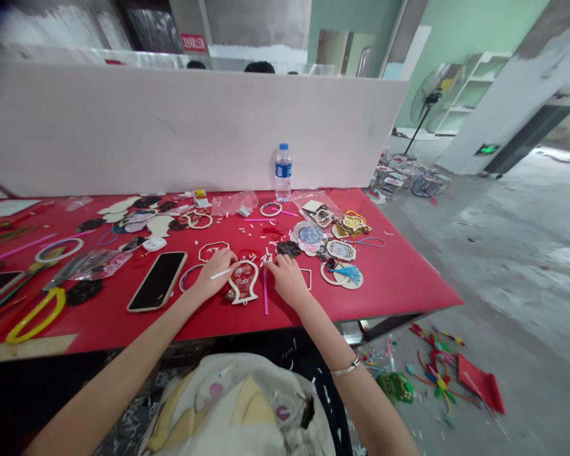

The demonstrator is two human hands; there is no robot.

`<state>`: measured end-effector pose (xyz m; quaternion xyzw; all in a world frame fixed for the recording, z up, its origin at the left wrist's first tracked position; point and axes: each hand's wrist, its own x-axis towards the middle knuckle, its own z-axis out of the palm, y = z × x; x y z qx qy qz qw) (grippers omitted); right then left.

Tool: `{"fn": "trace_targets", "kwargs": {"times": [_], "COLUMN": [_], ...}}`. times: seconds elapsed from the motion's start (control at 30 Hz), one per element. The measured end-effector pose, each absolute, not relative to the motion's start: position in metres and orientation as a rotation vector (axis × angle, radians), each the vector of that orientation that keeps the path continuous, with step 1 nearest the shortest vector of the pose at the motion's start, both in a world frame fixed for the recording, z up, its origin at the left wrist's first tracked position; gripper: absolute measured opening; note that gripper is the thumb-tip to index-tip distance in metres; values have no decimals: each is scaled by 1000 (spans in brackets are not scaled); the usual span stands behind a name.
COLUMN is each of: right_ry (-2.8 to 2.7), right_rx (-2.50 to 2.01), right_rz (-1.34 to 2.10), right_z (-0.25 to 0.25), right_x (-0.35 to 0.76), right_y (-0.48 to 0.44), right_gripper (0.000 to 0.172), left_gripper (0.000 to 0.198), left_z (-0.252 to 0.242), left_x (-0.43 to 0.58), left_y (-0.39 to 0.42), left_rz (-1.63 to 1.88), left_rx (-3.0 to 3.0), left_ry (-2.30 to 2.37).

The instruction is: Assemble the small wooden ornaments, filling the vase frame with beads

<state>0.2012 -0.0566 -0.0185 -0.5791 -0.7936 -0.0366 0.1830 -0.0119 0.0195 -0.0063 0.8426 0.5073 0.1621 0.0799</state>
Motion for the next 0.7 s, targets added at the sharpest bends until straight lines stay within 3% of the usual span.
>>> {"fn": "trace_targets", "kwargs": {"times": [0.2, 0.43, 0.7], "right_ry": [-1870, -1320, -1092], "right_rx": [-1368, -1106, -802], "right_rz": [323, 1069, 1273], "right_z": [-15, -4, 31], "right_x": [193, 164, 164], "right_y": [-53, -45, -49], "right_gripper": [23, 31, 29], "left_gripper": [16, 11, 24], "left_z": [5, 59, 98], "left_x": [-8, -1, -4], "left_y": [13, 9, 2], "left_rz": [568, 1003, 1138], "left_rx": [2308, 2144, 1959], "left_ry": [1626, 1398, 1168]}}
